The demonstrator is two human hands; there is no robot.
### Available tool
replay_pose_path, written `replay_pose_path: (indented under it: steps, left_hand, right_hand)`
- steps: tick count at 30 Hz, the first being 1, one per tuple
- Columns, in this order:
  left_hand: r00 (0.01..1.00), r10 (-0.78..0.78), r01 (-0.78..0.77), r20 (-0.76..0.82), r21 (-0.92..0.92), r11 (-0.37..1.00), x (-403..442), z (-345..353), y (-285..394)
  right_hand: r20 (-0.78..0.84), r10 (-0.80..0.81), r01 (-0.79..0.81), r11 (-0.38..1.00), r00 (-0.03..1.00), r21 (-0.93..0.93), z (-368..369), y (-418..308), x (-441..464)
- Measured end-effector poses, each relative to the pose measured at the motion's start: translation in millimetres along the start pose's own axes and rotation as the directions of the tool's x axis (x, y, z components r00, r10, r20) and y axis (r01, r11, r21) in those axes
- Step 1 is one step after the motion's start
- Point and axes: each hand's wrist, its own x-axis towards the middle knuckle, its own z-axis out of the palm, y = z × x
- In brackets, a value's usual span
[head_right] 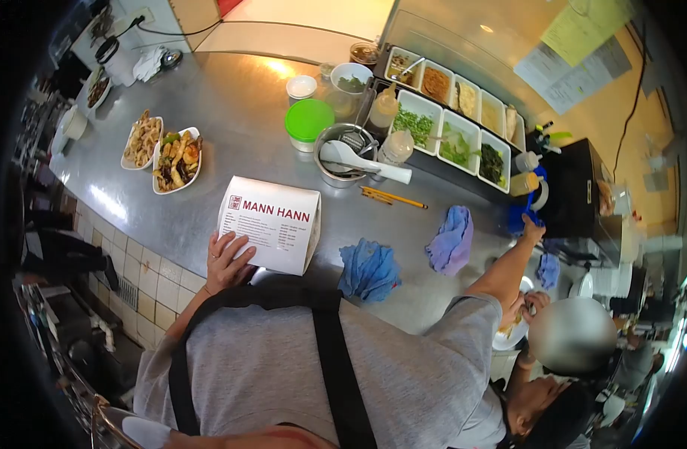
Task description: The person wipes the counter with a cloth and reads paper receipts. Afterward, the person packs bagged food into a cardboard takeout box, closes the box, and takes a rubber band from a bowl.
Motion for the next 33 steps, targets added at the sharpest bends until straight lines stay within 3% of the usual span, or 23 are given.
replay_pose_path:
  steps: [2,5,12,19,24,29,32,33]
  left_hand:
    - [1.000,-0.003,0.003,0.005,0.007,1.000,-1,-2,0]
    - [1.000,-0.002,0.002,0.000,-0.014,1.000,0,-2,-1]
    - [1.000,0.007,-0.009,-0.030,-0.066,0.998,1,-2,-3]
    - [0.997,0.059,-0.065,-0.056,-0.106,0.992,0,-3,-10]
    - [0.994,0.109,-0.110,-0.021,-0.073,0.991,0,-6,-16]
    - [0.984,0.179,-0.180,-0.017,-0.118,0.977,4,-13,-21]
    - [0.977,0.214,-0.213,-0.008,-0.157,0.964,6,-14,-25]
    - [0.975,0.224,-0.221,-0.002,-0.168,0.961,7,-15,-27]
  right_hand:
    - [-0.116,0.081,-0.066,0.990,0.990,0.126,14,7,-6]
    - [-0.250,-0.001,-0.056,0.973,0.968,-0.222,10,-18,-32]
    - [-0.373,-0.081,-0.014,0.969,0.924,-0.246,-17,-64,-73]
    - [-0.373,-0.210,0.046,0.914,0.904,-0.403,-86,-116,-116]
    - [-0.346,-0.300,0.102,0.866,0.889,-0.490,-155,-170,-214]
    - [-0.283,-0.361,0.252,0.900,0.889,-0.355,-200,-190,-338]
    - [-0.166,-0.408,0.412,0.911,0.898,-0.015,-202,-173,-407]
    - [-0.113,-0.371,0.385,0.911,0.922,0.148,-196,-166,-432]
